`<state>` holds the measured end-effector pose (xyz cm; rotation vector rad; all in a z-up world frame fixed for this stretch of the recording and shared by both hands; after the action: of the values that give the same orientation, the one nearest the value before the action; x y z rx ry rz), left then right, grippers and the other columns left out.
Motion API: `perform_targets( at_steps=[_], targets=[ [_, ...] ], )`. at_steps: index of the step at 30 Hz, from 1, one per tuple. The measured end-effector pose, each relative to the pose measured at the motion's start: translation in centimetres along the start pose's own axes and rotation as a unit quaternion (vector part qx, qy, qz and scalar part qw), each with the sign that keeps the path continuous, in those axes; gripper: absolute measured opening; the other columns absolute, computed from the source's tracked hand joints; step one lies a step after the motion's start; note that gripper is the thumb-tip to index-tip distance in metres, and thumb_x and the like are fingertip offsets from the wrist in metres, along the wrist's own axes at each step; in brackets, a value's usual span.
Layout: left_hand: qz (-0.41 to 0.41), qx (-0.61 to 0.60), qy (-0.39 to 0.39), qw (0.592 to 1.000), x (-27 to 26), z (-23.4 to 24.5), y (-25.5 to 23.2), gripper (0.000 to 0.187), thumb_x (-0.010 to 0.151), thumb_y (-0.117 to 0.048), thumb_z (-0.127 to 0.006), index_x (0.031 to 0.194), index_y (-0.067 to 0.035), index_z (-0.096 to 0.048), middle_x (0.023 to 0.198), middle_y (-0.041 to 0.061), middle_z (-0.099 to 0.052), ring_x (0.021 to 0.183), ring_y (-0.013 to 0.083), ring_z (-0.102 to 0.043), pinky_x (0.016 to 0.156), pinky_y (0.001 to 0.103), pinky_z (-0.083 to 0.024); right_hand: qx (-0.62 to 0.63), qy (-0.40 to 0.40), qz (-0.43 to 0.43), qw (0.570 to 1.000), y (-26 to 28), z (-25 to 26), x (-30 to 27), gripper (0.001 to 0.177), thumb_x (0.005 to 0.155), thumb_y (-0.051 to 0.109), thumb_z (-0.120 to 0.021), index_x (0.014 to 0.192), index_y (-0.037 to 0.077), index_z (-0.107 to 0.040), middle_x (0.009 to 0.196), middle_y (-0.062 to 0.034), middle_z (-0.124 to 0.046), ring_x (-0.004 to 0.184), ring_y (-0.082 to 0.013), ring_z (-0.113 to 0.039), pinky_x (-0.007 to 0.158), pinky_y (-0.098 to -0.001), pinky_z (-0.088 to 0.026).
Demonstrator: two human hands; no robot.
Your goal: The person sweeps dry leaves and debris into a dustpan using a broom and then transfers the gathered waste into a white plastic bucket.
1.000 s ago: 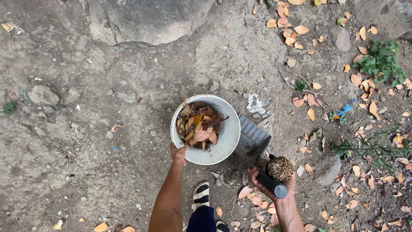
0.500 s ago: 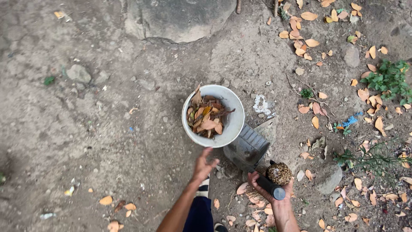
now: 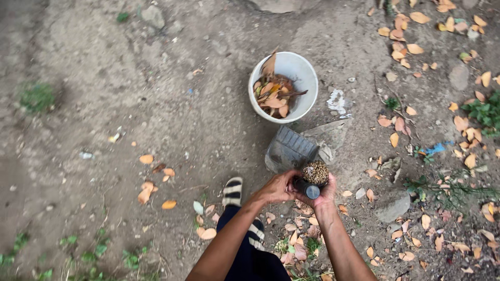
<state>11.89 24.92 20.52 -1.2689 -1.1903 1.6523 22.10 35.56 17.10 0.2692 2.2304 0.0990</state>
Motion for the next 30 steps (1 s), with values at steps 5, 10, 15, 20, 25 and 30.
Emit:
perform_targets(
  at_steps=[5, 10, 15, 20, 25, 30],
  targets=[
    [-0.097, 0.113, -0.059, 0.987, -4.7, 0.6, 0.7, 0.084, 0.055, -0.03, -0.09, 0.13, -0.005, -0.061, 0.125, 0.016, -0.064, 0.116, 0.031, -0.064, 0.098, 0.04, -0.052, -0.037, 0.029, -0.048, 0.998, -5.0, 0.6, 0.1, 0.051, 0.074, 0.048, -0.067, 0.109, 0.011, -0.07, 0.107, -0.0117, -0.072, 0.098, -0.0339, -0.066, 0.092, -0.0584, -0.051],
    [-0.083, 0.143, -0.121, 0.979, -11.8, 0.3, 4.2, 0.082, 0.055, -0.033, -0.09, 0.126, -0.003, -0.062, 0.123, 0.016, -0.062, 0.113, 0.0328, -0.063, 0.099, 0.042, -0.053, -0.078, -0.007, -0.061, 0.995, -10.5, 2.5, -0.6, 0.047, 0.076, 0.044, -0.068, 0.107, 0.009, -0.071, 0.105, -0.0137, -0.074, 0.096, -0.0347, -0.069, 0.094, -0.0529, -0.055],
    [-0.059, 0.06, -0.183, 0.979, -21.6, 1.0, 5.1, 0.076, 0.062, -0.03, -0.084, 0.128, -0.003, -0.058, 0.119, 0.013, -0.062, 0.105, 0.0302, -0.068, 0.092, 0.04, -0.057, -0.146, 0.009, -0.151, 0.978, -18.2, 2.6, -2.8, 0.049, 0.076, 0.047, -0.069, 0.106, 0.008, -0.071, 0.102, -0.0139, -0.074, 0.092, -0.0354, -0.068, 0.091, -0.0536, -0.056],
    [-0.069, 0.087, -0.273, 0.956, -30.8, 1.6, 5.5, 0.066, 0.069, -0.024, -0.087, 0.124, -0.001, -0.058, 0.112, 0.017, -0.061, 0.101, 0.039, -0.066, 0.085, 0.046, -0.053, -0.225, 0.041, -0.204, 0.952, -26.3, 1.7, -4.7, 0.053, 0.074, 0.052, -0.066, 0.106, 0.011, -0.073, 0.104, -0.013, -0.074, 0.094, -0.0351, -0.068, 0.09, -0.055, -0.054],
    [-0.041, 0.102, -0.325, 0.939, -38.4, 2.1, 9.0, 0.062, 0.069, -0.013, -0.08, 0.125, -0.001, -0.056, 0.115, 0.018, -0.061, 0.105, 0.0417, -0.064, 0.088, 0.047, -0.052, -0.246, 0.03, -0.222, 0.943, -34.7, 1.6, -6.5, 0.056, 0.075, 0.056, -0.064, 0.11, 0.014, -0.071, 0.109, -0.0118, -0.073, 0.101, -0.0352, -0.065, 0.097, -0.0574, -0.05],
    [-0.065, 0.115, -0.409, 0.903, -46.4, 2.9, 11.0, 0.069, 0.061, -0.01, -0.083, 0.123, 0.0, -0.055, 0.114, 0.019, -0.059, 0.105, 0.0434, -0.062, 0.086, 0.048, -0.052, -0.313, 0.017, -0.248, 0.917, -42.3, 0.9, -9.7, 0.058, 0.072, 0.06, -0.062, 0.113, 0.019, -0.071, 0.116, -0.0098, -0.071, 0.109, -0.0364, -0.062, 0.097, -0.0671, -0.044]
  ],
)
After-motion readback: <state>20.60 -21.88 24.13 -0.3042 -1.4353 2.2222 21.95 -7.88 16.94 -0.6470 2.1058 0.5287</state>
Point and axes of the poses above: each hand's wrist, its own x-axis towards the middle knuckle, its own z-axis out of the back of the hand, y = z × x, the point moved 6 cm from there along x, towards the middle knuckle
